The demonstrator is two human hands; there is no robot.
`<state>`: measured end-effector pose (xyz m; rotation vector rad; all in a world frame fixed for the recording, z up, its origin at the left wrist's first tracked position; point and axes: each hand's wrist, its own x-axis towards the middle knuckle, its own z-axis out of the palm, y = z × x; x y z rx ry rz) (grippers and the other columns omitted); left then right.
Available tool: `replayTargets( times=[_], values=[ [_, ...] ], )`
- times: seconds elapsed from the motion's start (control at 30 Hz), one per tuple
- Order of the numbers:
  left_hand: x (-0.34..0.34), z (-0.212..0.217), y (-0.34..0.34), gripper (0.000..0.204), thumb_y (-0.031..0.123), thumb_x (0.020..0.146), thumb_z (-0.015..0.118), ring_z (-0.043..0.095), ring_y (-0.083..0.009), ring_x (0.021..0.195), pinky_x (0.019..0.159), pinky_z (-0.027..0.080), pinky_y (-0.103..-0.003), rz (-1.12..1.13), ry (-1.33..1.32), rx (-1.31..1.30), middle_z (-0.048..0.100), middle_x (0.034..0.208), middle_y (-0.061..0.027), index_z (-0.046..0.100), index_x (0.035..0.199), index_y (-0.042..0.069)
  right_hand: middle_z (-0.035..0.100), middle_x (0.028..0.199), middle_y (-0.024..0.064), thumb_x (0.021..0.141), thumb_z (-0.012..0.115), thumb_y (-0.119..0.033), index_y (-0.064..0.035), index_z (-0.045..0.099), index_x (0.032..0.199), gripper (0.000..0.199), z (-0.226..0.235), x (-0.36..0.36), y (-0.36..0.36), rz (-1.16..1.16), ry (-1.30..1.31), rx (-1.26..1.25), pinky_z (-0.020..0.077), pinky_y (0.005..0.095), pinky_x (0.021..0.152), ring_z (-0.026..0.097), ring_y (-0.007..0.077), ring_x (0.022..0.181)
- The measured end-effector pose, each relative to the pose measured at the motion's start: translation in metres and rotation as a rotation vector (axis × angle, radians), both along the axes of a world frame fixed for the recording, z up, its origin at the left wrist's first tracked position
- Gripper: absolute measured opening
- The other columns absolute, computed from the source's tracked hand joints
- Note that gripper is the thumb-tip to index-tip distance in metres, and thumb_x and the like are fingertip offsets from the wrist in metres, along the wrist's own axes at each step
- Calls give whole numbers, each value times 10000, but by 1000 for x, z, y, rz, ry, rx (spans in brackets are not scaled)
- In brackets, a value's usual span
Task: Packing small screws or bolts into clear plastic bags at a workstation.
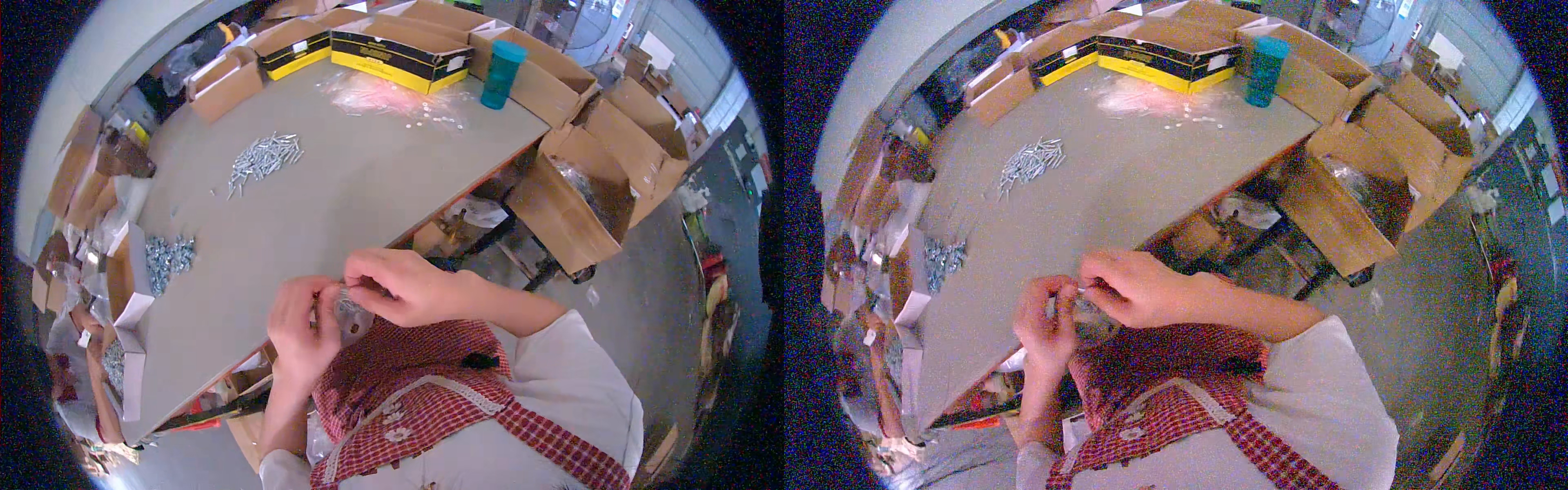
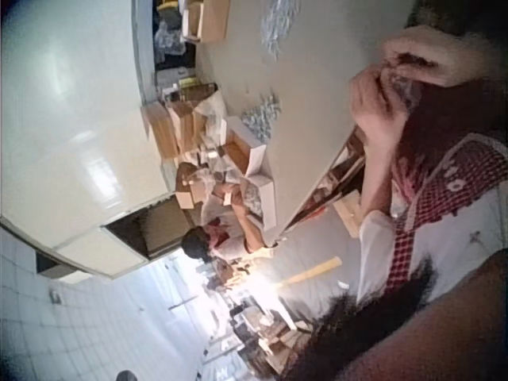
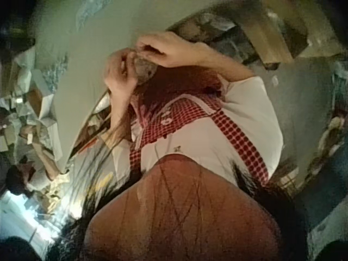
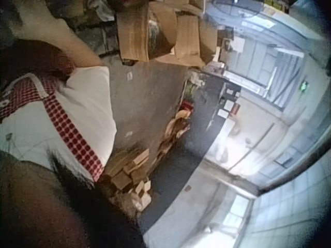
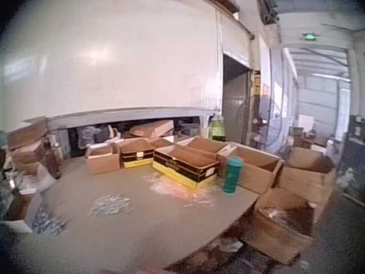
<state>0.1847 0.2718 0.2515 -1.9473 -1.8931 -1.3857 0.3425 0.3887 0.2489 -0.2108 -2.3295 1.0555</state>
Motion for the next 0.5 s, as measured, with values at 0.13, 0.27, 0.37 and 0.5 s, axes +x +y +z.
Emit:
replayTargets(
  times=[0.13,0.27,0.37,0.5],
  values=[
    [-1,-4,21,51,40,859,671,642,-211,754,673,504,-323,-11,-218,-92,669,845,-113,642,891,14,551,764,91,952,606,-161,-47,557,939,124,-6,26,23,37,-53,-13,446,325,559,568,208,662],
    [-24,-14,50,152,176,953,626,603,-131,775,695,498,-289,-127,-454,-147,670,871,-41,648,936,27,566,709,-35,965,616,-213,-59,615,865,184,-6,64,46,-80,44,-587,426,222,566,538,53,613],
    [-62,-15,63,159,164,1004,535,585,-92,839,738,491,-261,-60,-614,-149,635,887,-16,638,970,47,604,723,2,926,588,-133,-50,611,861,108,2,122,77,-620,427,-558,451,242,653,584,96,688],
    [-105,-46,67,114,137,987,553,576,-97,859,760,491,-263,38,-611,-81,636,923,-28,622,1003,47,671,856,57,934,597,-131,-31,637,928,108,-10,158,114,-848,751,-425,495,264,717,619,129,747]
  ],
)
